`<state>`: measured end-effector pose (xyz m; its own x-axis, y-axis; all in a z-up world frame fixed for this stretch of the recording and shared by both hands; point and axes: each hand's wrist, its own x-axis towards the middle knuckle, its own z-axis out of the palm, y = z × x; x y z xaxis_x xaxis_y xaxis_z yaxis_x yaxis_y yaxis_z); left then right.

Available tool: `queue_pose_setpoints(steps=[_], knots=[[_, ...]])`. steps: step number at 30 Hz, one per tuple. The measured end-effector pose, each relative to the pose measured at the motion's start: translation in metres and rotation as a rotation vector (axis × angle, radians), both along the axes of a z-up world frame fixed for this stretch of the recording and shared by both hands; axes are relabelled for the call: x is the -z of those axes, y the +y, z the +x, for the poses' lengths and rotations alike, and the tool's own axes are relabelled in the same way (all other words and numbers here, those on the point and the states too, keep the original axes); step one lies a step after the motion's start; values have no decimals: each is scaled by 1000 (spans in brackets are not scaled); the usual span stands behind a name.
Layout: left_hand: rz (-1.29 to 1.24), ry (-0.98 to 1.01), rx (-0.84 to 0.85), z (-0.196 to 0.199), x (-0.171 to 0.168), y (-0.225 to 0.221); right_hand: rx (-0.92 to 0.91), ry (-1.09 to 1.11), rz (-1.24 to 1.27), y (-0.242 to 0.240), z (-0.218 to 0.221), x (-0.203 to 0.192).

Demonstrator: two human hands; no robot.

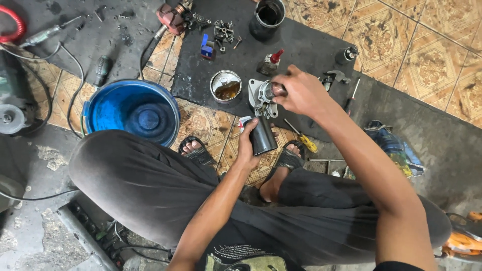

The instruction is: Assembling a starter motor by aligning and inserting the armature into the motor housing.

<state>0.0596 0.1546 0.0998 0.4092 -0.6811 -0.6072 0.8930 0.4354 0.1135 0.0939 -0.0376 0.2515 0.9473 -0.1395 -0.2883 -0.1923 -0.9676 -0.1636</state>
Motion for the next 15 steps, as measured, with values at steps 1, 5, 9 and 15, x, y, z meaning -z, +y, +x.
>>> queue_pose_setpoints(steps=[1,5,9,15], knots=[[2,2,-4,0,1,0,-4,2,2,0,-1,1],[-5,6,-6,0,0,0,115,-79,84,-12,-7,8],[-14,6,-6,2,-4,0,172,-191,236,-20,-10,-2],[-14,9,-9,1,-6,0,134,-199,212,-22,-15,-3]])
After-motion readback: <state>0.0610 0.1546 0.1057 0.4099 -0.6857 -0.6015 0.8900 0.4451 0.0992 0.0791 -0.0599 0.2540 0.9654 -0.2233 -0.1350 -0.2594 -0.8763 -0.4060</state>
